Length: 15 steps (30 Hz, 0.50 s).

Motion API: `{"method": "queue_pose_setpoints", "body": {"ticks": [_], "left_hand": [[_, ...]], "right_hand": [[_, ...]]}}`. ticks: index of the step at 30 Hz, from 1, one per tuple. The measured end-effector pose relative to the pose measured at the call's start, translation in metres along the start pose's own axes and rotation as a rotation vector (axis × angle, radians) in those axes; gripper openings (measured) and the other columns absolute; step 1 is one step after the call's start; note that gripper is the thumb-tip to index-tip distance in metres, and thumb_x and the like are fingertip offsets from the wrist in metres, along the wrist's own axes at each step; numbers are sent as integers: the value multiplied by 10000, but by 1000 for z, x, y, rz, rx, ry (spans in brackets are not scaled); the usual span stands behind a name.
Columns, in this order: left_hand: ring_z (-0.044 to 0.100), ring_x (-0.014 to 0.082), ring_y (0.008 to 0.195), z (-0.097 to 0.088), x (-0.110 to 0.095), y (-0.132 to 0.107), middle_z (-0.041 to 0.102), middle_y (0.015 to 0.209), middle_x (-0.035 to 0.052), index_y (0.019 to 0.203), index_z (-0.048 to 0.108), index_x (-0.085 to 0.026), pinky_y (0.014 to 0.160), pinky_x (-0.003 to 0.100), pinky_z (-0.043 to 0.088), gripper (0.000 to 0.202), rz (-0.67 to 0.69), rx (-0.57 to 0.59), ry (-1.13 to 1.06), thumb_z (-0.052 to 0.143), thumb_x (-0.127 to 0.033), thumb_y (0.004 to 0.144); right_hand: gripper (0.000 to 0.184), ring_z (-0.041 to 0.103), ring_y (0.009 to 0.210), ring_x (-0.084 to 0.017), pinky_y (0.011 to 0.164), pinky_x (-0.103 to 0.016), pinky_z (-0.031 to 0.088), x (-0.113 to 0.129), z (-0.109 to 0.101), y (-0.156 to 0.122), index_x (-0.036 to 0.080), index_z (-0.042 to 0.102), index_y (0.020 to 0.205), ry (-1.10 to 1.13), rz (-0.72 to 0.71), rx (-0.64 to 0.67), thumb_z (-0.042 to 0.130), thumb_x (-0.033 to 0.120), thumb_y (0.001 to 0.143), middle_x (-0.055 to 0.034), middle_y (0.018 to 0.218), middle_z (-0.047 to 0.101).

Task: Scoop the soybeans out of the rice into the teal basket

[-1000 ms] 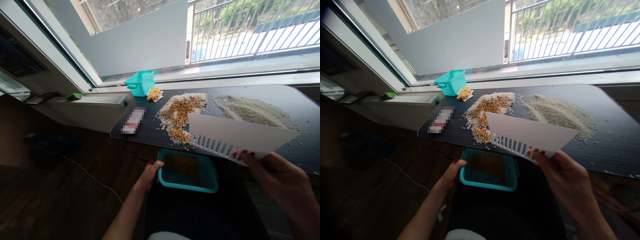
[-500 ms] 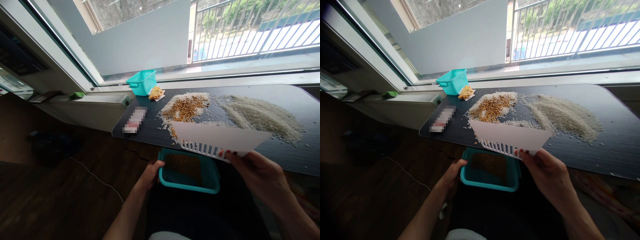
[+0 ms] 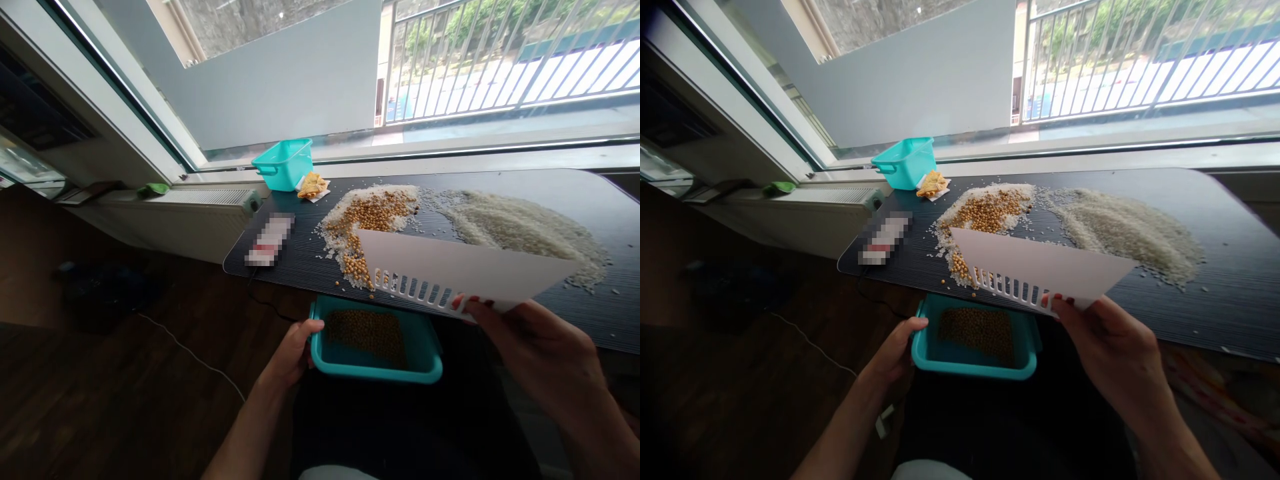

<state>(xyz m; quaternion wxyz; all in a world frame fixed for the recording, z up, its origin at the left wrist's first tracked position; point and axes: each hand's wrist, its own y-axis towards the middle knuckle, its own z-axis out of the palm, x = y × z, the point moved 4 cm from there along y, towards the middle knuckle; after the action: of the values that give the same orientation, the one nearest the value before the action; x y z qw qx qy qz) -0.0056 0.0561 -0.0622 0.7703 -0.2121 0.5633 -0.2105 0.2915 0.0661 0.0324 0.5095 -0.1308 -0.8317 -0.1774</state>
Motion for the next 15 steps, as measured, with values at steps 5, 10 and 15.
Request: {"method": "queue_pose_setpoints", "body": {"ticks": [5, 10, 15], "left_hand": [[368, 77, 328, -4, -6, -9, 427, 380, -50, 533, 524, -165, 366, 220, 282, 297, -31, 54, -46, 651, -397, 669], [522, 142, 432, -6, -7, -14, 540, 439, 1, 651, 624, -136, 488, 263, 408, 265, -42, 71, -69, 638, -396, 704], [542, 147, 446, -4, -5, -14, 570, 469, 10, 687, 641, -130, 488, 262, 417, 270, -54, 67, -82, 647, -400, 697]], "right_hand": [[287, 673, 633, -207, 563, -291, 557, 6, 4, 3, 256, 709, 729, -19, 14, -1, 683, 483, 555, 8, 675, 727], [317, 678, 651, -220, 615, -329, 571, 7, 3, 2, 247, 701, 688, 22, 16, -30, 678, 508, 510, -3, 686, 731], [314, 670, 650, -204, 590, -290, 553, 2, 3, 2, 240, 708, 743, -63, -2, -16, 671, 498, 568, 0, 692, 728]]}}
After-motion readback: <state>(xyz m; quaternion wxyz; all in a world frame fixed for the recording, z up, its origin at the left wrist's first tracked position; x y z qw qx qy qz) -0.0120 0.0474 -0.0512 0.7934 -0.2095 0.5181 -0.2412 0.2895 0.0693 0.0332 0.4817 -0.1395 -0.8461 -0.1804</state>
